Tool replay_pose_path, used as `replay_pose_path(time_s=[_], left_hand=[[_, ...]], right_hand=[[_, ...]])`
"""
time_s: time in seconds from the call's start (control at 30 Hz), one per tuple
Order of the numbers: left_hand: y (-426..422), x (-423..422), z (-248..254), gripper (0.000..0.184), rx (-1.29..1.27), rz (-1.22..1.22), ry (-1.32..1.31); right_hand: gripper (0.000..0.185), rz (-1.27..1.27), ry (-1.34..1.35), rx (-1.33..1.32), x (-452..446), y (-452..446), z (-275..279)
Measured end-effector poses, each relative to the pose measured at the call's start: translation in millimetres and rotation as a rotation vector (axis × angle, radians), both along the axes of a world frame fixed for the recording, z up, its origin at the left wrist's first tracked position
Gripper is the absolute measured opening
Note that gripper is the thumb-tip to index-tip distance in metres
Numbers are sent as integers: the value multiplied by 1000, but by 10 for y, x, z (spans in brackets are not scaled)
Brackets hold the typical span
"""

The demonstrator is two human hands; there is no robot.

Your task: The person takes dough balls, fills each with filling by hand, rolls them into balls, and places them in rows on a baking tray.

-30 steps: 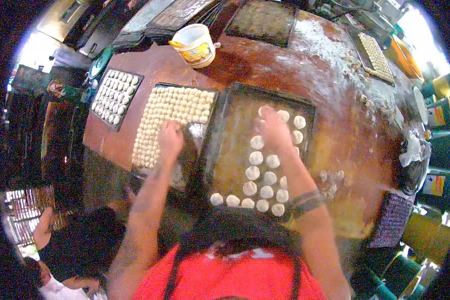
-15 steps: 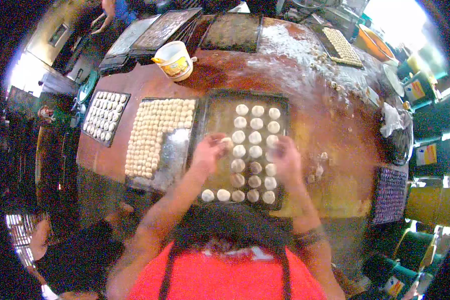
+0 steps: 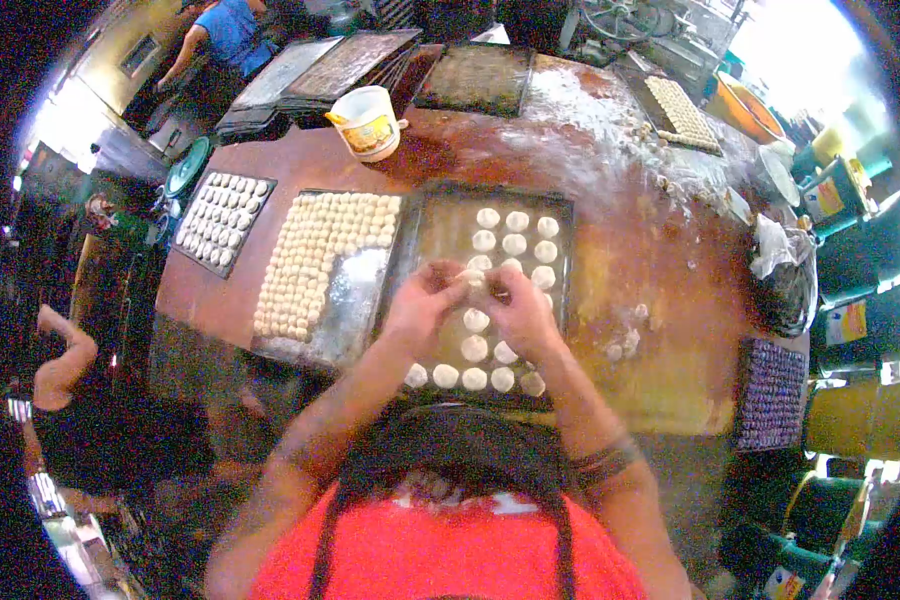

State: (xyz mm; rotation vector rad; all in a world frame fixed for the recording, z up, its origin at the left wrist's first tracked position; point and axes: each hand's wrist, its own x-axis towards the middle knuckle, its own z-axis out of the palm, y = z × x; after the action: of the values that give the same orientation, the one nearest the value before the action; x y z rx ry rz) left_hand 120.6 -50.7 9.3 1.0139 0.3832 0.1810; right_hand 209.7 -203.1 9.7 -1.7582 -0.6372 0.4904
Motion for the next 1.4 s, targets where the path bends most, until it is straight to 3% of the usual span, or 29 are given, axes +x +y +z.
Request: replay_pose_path(time_s=[0.1, 0.13, 0.2, 0.23, 0.3, 0.33, 0.4, 0.47, 0.5, 0.6, 0.63, 0.67, 0.73, 0.83, 0.9, 1.03, 1.13, 1.17, 1.27, 1.3, 1.4], left_hand=[[-85, 11, 108, 30, -170, 10, -33], [-87, 20, 197, 29, -94, 13, -10], [-68, 38, 321, 29, 54, 23, 42], [-40, 33, 318, 24, 354, 22, 82], [-75, -29, 250, 22, 758, 98, -114], [-114, -64, 238, 22, 958, 141, -216], [-189, -102, 296, 28, 447, 135, -124], [-127, -29, 363, 35, -165, 135, -54], [-4, -10, 357, 38, -249, 48, 26], [203, -59, 236, 38, -8, 45, 72], [149, -116, 399, 38, 73, 21, 49], [133, -174, 549, 42, 92, -75, 115], [0, -149, 360, 40, -188, -196, -122], [-2, -238, 281, 33, -399, -277, -145], [-36, -306, 28, 46, -267, -228, -31], [63, -374, -22, 36, -206, -16, 79], [-11, -578, 49, 30, 507, -18, 237], [-71, -652, -108, 36, 644, -30, 170], [100, -871, -833, 65, 903, -101, 389], [187, -873, -722, 68, 886, -67, 421], [474, -799, -1148, 65, 857, 176, 315]], right_hand=[[27, -1, 378, 243, 1, 10, 74], [27, -36, 522, 349, -7, 26, 92], [33, -134, 449, 440, -131, 152, 75], [33, -161, 440, 446, -223, 190, 256], [31, -200, 435, 473, -201, 170, 369], [22, -210, 169, 253, -141, 127, 412], [20, -255, -437, 115, -149, 167, 477], [25, -186, -562, 110, -226, 210, 485], [28, -142, -593, 81, -236, 189, 367], [34, -66, -620, -61, -216, 140, 537], [50, -41, -580, 27, -236, 142, 591], [54, 77, -580, 72, -203, 164, 568], [43, 332, -575, 194, -70, 226, 505], [34, 254, -561, 222, -88, 257, 382], [31, 36, -405, 153, -215, 261, 219], [36, -89, -49, 157, -542, 311, -42], [38, -143, 260, 104, -559, 243, -257], [35, -110, 250, 48, -575, 205, -356], [30, 52, 35, -319, -649, 167, -505], [28, 66, -6, -425, -680, 211, -651], [33, 196, -489, -556, -737, 239, -976]])
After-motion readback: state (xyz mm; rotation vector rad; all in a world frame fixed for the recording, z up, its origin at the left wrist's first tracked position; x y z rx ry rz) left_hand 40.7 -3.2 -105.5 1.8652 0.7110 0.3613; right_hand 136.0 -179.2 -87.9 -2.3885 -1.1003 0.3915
